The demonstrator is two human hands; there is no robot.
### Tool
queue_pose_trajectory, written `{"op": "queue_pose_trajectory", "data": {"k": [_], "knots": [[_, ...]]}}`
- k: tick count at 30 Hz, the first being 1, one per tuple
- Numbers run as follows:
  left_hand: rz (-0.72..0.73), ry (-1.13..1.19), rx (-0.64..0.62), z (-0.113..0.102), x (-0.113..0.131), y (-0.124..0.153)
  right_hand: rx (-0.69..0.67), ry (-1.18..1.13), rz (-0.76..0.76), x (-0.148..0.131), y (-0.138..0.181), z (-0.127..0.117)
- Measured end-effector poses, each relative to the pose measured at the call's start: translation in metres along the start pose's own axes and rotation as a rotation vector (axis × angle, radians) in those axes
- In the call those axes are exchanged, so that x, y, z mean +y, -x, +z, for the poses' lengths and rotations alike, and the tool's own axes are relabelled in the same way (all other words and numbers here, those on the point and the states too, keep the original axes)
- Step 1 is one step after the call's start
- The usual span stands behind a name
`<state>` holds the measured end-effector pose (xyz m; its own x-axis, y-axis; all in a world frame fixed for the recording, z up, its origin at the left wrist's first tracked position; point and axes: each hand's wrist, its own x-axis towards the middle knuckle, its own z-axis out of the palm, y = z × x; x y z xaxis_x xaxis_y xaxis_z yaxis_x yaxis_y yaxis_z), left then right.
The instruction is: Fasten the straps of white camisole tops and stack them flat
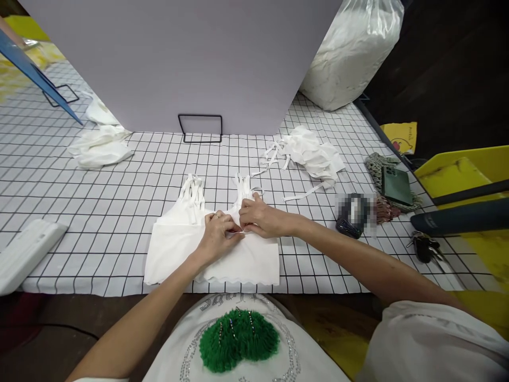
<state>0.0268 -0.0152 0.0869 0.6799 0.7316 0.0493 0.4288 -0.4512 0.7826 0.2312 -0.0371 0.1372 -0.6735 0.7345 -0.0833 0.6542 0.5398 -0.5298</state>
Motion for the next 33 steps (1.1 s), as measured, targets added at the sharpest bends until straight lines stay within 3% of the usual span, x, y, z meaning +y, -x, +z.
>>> {"op": "queue_pose_trajectory", "data": {"k": [12, 17, 23, 27, 33], "knots": [[-0.046, 0.052, 0.007, -0.002, -0.002, -0.001, 0.225, -0.039, 0.004, -0.001, -0.008, 0.022], [-0.081, -0.012, -0.047, -0.003, 0.005, -0.004, 0.117, -0.170, 0.140, 0.023, -0.016, -0.017], [-0.098, -0.086, -0.095, -0.006, 0.009, -0.005, 0.177, -0.059, 0.234, 0.051, -0.030, -0.070], [-0.107, -0.090, -0.089, -0.005, 0.009, -0.005, 0.245, 0.046, 0.222, 0.059, -0.038, -0.076], [-0.068, -0.148, -0.044, 0.002, 0.002, -0.008, 0.289, 0.063, 0.256, 0.081, -0.038, -0.065]]}}
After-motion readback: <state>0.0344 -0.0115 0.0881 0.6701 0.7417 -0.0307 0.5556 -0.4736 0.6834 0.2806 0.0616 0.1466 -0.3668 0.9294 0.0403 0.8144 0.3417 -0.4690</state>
